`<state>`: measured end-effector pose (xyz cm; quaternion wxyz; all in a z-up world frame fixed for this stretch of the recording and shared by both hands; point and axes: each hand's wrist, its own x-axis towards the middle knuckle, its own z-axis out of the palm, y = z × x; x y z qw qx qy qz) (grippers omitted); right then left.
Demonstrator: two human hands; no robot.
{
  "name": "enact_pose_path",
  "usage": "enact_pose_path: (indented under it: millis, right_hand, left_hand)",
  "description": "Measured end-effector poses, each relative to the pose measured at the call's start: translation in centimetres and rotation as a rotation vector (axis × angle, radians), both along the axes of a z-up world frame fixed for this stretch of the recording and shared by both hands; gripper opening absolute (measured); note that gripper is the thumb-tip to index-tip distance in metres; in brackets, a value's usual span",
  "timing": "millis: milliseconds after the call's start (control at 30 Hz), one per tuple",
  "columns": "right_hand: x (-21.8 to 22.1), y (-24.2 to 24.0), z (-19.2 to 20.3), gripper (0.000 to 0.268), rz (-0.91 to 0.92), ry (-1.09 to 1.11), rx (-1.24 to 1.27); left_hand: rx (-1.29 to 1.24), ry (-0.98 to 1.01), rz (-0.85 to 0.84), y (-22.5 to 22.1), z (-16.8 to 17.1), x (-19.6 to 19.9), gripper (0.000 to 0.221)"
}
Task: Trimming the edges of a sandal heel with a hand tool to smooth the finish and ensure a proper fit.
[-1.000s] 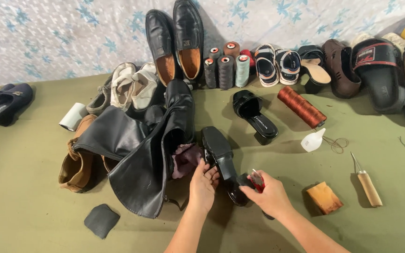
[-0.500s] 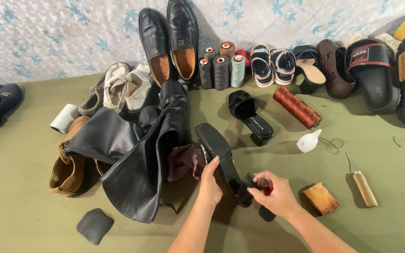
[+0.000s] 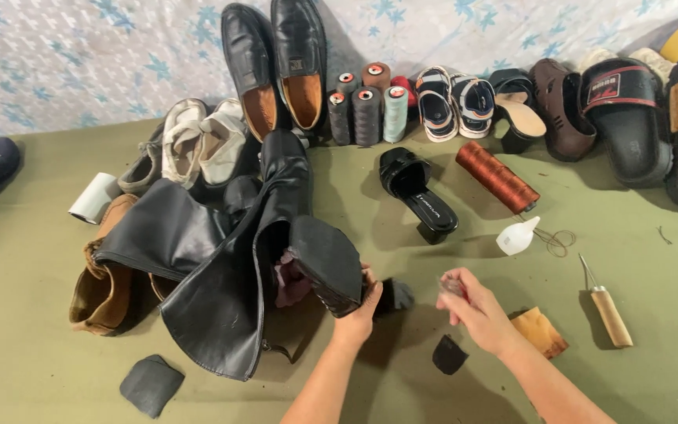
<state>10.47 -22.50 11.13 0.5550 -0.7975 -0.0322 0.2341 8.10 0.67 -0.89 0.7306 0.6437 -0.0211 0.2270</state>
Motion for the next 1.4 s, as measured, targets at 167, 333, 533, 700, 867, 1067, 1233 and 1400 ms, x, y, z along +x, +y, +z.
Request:
enact_pose_path:
  millis: [167, 333, 533, 700, 867, 1067, 1233, 1400]
  right_hand:
    - [0.6, 1.2, -1.0, 0.026, 0.213, -0.043, -0.412]
    - [1.0, 2.0, -2.2, 0.028, 0.379, -0.289, -0.504]
    - [1.0, 3.1, -1.4, 0.062, 0.475, -0.395, -0.719]
    - [1.3, 3.9, 0.4, 0.072, 0.574, -0.525, -0.874]
    - [1.8, 4.0, -0.5, 0.067, 0.599, -0.568, -0.897]
    - [2.4, 3.5, -3.2, 0.065, 0.598, -0.635, -0.933]
    - [2.4, 3.2, -4.1, 0.062, 0.55, -0.723, -0.906]
    - [2.2, 3.1, -5.0, 0.061, 0.537, -0.74, -0.869]
  left_hand:
    - [-0.479, 0.251, 0.002, -0.2, 2.3, 0.5, 0.015]
    - [-0.707, 0.367, -0.03, 0.3, 2.9, 0.5, 0.036]
    - [-0.596, 0.377, 0.062, -0.3, 4.4, 0.1, 0.036]
    - [-0.621, 0.069, -0.009, -0.8, 2.0, 0.6, 0.036]
    - [-0.638, 0.087, 0.006, -0.9, 1.8, 1.3, 0.036]
    - [-0.673, 0.15, 0.084, -1.5, 2.7, 1.6, 0.036]
    - [-0.634, 0.206, 0.154, -1.5, 1.9, 1.9, 0.039]
    - [-0.637, 0.19, 0.138, -1.5, 2.9, 1.7, 0.035]
